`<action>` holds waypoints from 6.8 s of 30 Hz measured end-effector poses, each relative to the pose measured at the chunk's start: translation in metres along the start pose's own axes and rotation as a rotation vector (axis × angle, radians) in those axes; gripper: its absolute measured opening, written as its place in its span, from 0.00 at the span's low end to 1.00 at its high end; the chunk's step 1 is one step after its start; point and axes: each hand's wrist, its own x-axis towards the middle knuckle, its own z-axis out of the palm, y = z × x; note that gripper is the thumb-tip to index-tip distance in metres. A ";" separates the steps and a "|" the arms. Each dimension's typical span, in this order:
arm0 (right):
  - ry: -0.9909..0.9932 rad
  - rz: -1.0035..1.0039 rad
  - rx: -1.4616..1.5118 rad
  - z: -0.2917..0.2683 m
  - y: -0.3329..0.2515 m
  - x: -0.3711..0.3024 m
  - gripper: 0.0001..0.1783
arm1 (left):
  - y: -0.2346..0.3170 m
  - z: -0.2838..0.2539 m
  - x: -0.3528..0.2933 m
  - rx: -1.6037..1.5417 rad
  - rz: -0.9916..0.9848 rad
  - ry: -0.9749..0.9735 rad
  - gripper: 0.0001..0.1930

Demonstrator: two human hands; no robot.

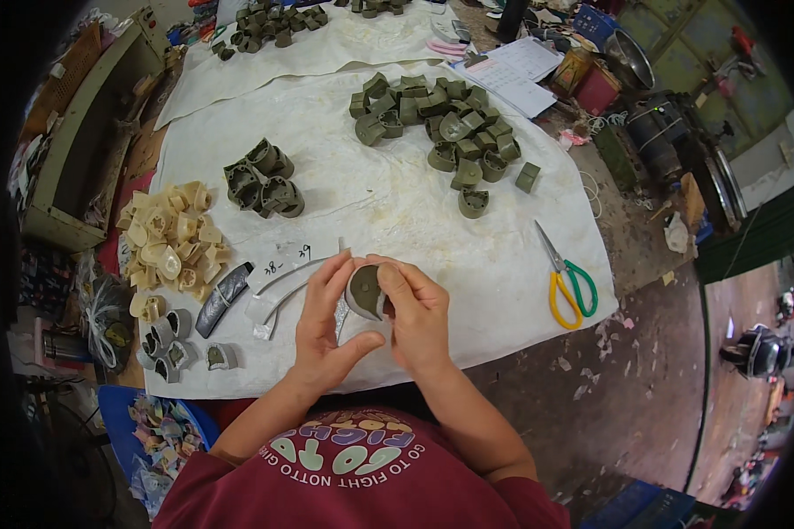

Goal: The person wraps small green plastic components with a silver adhesive strip, pressing the material around the edges to secure it. They use scissors to trim the excess strip from each piece and place the finished items into a pile on the table.

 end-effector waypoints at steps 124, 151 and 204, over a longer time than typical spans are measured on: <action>-0.704 -0.295 -0.735 0.082 0.040 -0.020 0.36 | -0.008 -0.104 -0.069 0.354 -0.039 0.275 0.52; -0.447 -0.436 -0.691 0.057 0.024 -0.013 0.32 | -0.008 -0.068 -0.042 -1.276 -0.584 0.036 0.38; -0.377 -0.255 -0.469 0.068 0.047 -0.019 0.19 | -0.007 -0.055 -0.026 -0.733 -0.587 0.300 0.18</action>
